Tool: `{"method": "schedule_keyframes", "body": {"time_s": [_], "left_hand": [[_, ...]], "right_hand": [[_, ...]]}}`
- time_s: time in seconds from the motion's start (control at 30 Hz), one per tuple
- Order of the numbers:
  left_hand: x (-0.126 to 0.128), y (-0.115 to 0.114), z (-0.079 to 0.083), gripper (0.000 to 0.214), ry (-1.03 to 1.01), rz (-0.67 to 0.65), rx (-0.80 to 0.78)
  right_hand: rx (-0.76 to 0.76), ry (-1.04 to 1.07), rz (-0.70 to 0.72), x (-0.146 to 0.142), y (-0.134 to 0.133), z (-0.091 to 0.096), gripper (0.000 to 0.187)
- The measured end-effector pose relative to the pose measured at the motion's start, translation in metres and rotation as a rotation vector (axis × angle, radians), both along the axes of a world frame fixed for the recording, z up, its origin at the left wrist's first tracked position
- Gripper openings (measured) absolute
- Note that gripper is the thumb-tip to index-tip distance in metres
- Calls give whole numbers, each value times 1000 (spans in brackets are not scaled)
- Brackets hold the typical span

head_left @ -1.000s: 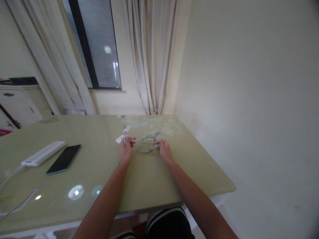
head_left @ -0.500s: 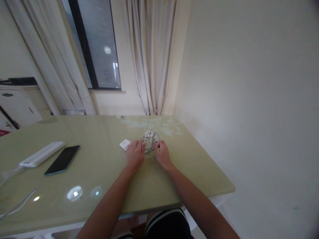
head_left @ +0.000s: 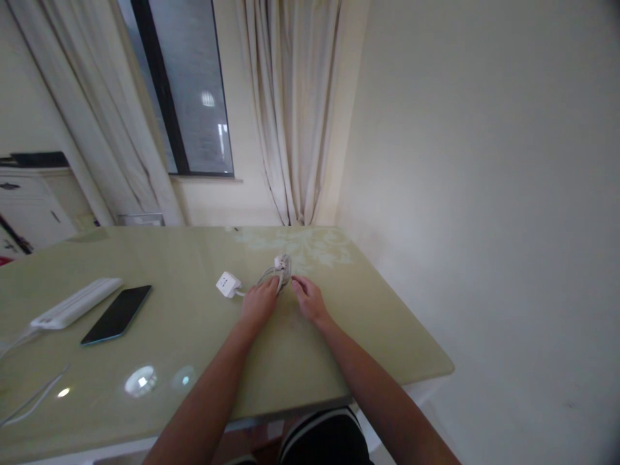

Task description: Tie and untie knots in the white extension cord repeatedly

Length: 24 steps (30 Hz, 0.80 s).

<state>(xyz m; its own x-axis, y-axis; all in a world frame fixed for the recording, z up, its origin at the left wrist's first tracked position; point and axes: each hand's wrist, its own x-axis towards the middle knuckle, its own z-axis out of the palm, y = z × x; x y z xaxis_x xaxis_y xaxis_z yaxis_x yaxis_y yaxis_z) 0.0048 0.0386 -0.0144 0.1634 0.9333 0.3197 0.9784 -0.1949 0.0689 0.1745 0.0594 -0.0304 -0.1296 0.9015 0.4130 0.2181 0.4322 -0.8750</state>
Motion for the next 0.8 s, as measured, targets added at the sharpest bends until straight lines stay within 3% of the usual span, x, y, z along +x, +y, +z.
{"method": "schedule_keyframes", "body": {"time_s": [0.23,0.5,0.7,0.8], "left_hand": [[-48,14,1,46,-2,199,115],[-104,30,-15,43,-334,542,432],[-104,29,-13,72,-436,551,477],[-97,27,-7,61,-411,463,541]], "right_hand": [[-112,-10,-1,3,6,-9,42],[-108,-80,4,-1,5,-15,31],[-59,-167,-23,-5,8,-17,26],[-1,-234,-47,-8,10,-15,23]]}}
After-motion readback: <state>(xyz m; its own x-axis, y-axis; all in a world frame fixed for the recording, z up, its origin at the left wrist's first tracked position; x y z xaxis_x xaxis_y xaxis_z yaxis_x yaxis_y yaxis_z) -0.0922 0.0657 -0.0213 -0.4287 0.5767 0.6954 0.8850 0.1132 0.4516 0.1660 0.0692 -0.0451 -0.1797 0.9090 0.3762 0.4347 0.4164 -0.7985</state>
